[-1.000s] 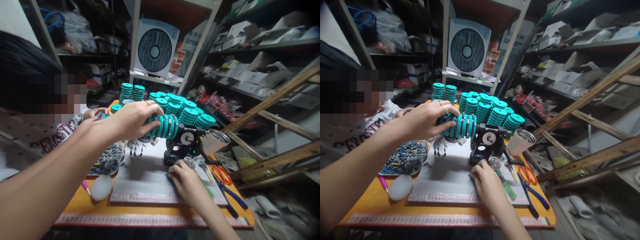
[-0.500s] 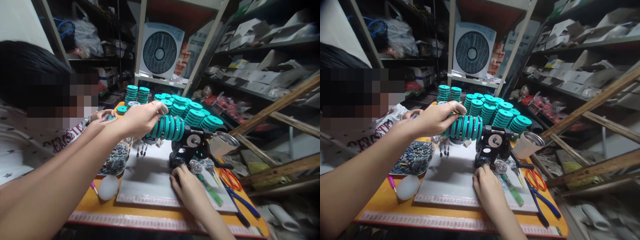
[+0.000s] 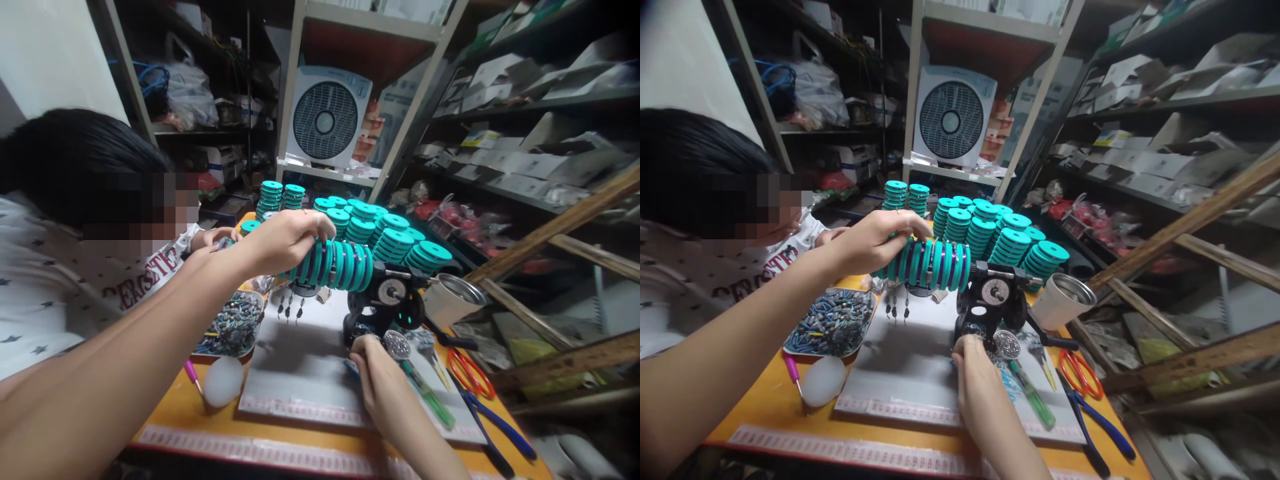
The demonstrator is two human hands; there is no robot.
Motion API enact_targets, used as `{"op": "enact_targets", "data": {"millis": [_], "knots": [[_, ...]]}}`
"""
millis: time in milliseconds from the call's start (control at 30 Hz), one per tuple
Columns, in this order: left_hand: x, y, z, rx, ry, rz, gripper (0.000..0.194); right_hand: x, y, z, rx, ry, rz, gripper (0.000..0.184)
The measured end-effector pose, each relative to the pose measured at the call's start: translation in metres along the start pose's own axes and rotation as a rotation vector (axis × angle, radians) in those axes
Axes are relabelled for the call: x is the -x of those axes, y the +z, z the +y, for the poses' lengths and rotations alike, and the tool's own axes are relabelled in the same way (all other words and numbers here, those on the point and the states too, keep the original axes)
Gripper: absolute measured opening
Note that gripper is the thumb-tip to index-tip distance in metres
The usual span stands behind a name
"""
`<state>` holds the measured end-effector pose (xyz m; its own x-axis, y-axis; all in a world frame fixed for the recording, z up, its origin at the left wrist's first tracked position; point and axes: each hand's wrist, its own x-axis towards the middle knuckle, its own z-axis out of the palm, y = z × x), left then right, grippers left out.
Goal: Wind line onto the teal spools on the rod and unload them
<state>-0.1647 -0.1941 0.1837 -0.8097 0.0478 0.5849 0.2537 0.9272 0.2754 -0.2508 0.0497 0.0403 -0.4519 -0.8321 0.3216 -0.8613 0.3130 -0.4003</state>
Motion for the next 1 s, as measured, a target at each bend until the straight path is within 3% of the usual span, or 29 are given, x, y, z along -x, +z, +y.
{"op": "enact_targets", "data": {"millis": [133,300,500,667,833,900,1000], "knots": [[0.016,-0.006,0.013,-0.079,-0.088,-0.054,0.038,-0.002,0.0,0.001,-0.057,-0.039,0.067,0.013],[0.023,0.0,0.02,-0.208,-0.08,-0.037,0.041,-0.005,-0.005,-0.003,-0.095,-0.06,0.181,0.008],[0.019,0.002,0.018,-0.132,-0.052,0.01,0.033,-0.025,-0.032,-0.016,-0.16,-0.248,0.419,0.018],[0.016,0.006,0.015,-0.06,0.022,0.083,0.035,-0.058,-0.06,-0.036,-0.358,-0.344,0.539,0.027],[0.016,0.011,0.011,-0.044,0.182,0.175,0.037,-0.083,-0.062,-0.044,-0.43,-0.36,0.525,0.024],[0.018,0.011,0.011,-0.147,0.138,0.189,0.039,-0.087,-0.057,-0.042,-0.407,-0.366,0.511,0.022],[0.023,0.012,0.01,-0.259,-0.039,0.128,0.044,-0.09,-0.054,-0.04,-0.396,-0.367,0.521,0.022]]}}
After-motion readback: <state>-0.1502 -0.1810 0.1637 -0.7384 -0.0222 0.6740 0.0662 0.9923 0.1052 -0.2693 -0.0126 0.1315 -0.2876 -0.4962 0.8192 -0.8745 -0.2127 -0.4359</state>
